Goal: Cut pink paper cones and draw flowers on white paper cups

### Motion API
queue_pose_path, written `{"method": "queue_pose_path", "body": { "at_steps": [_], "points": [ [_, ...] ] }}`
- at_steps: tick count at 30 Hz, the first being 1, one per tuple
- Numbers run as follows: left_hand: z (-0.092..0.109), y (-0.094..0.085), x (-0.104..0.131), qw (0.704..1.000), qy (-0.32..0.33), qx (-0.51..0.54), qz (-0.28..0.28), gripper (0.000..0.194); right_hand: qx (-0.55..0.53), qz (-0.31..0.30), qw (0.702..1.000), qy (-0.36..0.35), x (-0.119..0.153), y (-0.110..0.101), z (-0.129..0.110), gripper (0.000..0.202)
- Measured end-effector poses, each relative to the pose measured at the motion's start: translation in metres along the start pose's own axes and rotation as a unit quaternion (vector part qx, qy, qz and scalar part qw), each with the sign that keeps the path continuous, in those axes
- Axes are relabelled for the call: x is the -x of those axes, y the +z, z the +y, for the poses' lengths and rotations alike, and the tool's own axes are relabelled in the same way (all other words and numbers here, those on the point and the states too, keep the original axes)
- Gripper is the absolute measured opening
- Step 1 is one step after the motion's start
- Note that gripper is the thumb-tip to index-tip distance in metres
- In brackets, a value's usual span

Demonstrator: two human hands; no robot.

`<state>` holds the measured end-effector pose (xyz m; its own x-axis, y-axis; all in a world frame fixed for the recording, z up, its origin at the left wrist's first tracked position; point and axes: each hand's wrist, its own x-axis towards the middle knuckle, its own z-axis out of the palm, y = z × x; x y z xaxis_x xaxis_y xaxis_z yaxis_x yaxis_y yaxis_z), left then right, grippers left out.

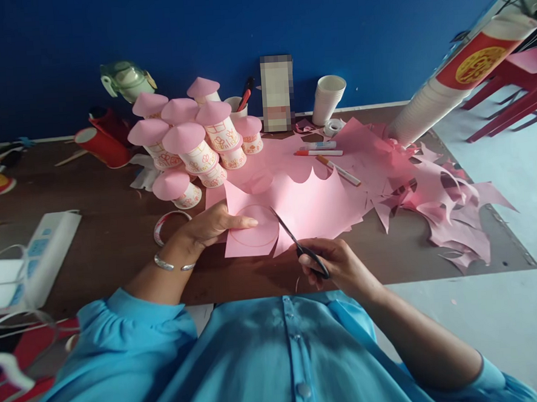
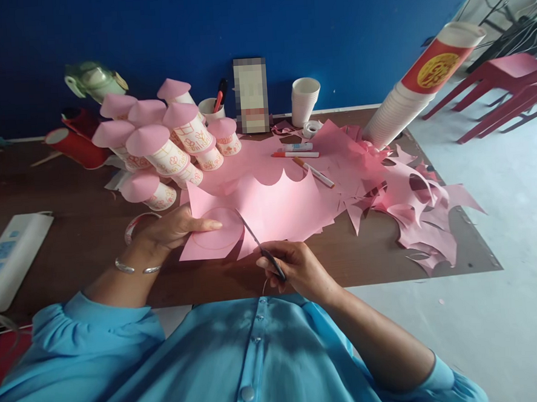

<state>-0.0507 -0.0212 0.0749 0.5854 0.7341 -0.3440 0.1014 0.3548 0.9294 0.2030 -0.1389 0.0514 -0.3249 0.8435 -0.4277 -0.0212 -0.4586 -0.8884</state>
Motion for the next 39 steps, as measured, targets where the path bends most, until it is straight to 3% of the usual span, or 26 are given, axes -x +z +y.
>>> {"method": "queue_pose_path", "body": {
  "at_steps": [8, 17, 27, 39],
  "points": [
    [-0.002, -0.001, 0.0, 1.0, 0.017, -0.01, -0.009, 0.061, -0.002, -0.002, 1.0, 0.002, 0.001, 0.001, 0.0, 0.053],
    [0.001, 0.001, 0.0, 1.0, 0.015, -0.013, -0.006, 0.08, -0.006, -0.009, 1.0, 0.012, 0.002, -0.003, 0.004, 0.052],
    [0.004, 0.0, 0.001, 0.999, 0.009, -0.028, -0.022, 0.059, 0.015, -0.018, 0.998, 0.053, 0.003, -0.008, -0.009, 0.059],
    [0.007, 0.0, 0.003, 0.998, 0.012, -0.044, -0.031, 0.06, 0.002, -0.017, 0.999, 0.049, 0.001, -0.012, -0.008, 0.067]
  ]
}}
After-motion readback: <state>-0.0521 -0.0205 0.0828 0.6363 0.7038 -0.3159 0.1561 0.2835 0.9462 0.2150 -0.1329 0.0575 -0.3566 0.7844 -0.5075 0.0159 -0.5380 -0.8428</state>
